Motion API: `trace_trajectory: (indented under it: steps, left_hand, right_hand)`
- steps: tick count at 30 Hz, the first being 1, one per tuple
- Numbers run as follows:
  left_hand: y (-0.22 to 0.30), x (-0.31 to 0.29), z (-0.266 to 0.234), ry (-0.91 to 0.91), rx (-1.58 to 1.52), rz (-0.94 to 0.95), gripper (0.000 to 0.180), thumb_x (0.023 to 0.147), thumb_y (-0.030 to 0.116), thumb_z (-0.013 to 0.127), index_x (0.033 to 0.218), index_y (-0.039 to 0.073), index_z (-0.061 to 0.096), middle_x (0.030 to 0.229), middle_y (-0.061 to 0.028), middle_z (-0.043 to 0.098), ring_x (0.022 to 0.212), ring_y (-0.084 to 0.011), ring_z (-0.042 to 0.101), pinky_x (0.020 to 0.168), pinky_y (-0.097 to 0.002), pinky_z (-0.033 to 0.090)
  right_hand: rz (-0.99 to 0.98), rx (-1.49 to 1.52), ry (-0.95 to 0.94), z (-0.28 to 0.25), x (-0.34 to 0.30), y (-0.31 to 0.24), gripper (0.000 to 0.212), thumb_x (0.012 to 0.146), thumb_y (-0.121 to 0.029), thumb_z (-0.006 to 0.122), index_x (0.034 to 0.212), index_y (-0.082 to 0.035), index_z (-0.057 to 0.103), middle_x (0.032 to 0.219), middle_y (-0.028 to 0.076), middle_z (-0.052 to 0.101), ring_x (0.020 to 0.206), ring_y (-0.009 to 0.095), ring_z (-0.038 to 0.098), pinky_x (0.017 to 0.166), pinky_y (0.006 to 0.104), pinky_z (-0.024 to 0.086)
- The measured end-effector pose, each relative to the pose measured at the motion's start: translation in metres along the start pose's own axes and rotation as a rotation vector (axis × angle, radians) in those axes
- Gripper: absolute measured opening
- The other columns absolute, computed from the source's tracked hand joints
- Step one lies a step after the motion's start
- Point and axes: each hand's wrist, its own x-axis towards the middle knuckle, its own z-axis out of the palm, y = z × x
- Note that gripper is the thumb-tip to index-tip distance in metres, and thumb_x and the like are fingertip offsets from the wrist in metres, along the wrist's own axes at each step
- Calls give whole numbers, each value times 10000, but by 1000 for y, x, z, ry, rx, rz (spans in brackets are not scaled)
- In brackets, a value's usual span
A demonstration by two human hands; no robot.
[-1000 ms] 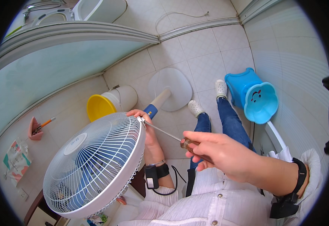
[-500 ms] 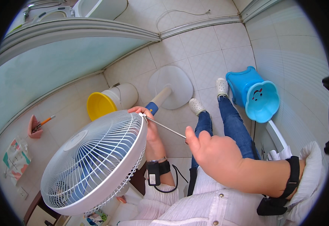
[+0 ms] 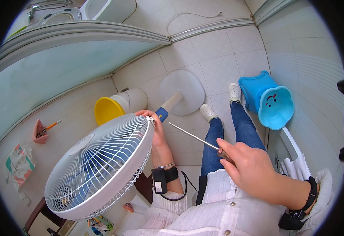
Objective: The person uses a screwdriver to loosen screws on a standing fan's front grille, then removes the grille. They walk to a nearby shelf, retrieve a second screwdriver, return to the fan, and continue unscrewing and removing the grille.
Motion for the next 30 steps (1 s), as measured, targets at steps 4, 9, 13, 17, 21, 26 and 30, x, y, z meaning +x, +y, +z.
trace_trajectory:
  steps: [4,9,13,17,21,26,30]
  left_hand:
    - [1,-1,-1,-10,-18,-44,156,782,98,622,896,8,564,869,-97,565,915,-229,567,743,-339,443]
    - [4,-1,-5,-23,-24,-42,193,768,112,634,928,18,579,897,-91,579,926,-228,570,751,-344,442]
    - [5,-2,-7,-35,-10,-64,203,766,120,643,937,25,588,913,-86,584,924,-225,570,755,-343,442]
    - [4,-4,-5,-51,34,-60,214,766,121,643,955,29,597,934,-86,587,935,-222,566,772,-344,440]
    - [4,-8,-5,-62,-10,-73,221,805,135,611,981,10,565,903,-104,562,915,-259,554,776,-358,432]
    - [4,-9,-4,-50,-7,-74,219,804,130,610,982,10,567,916,-103,558,919,-261,551,780,-357,429]
    - [4,-9,-4,-46,-10,-75,216,800,125,616,979,11,573,911,-104,560,919,-261,549,781,-355,428]
  right_hand:
    - [18,103,18,4,2,3,438,802,-139,675,1208,-34,546,708,73,532,560,219,563,471,313,441]
    - [4,176,22,10,7,2,399,817,-148,659,1186,-35,559,711,84,554,562,233,574,476,330,451]
    - [-11,182,26,16,10,-1,384,826,-163,648,1180,-39,563,704,90,563,562,238,582,484,335,464]
    - [7,172,-13,21,13,-2,387,829,-168,644,1183,-40,559,698,97,565,566,247,587,492,340,475]
    - [-15,175,3,24,16,-1,383,831,-166,640,1181,-35,557,696,104,569,572,255,593,497,346,481]
    - [-22,172,-1,27,19,0,387,832,-166,639,1182,-26,550,696,108,574,581,260,600,506,346,491]
    - [-26,171,-14,27,21,1,394,833,-163,636,1188,-19,541,703,114,581,584,263,604,506,344,496]
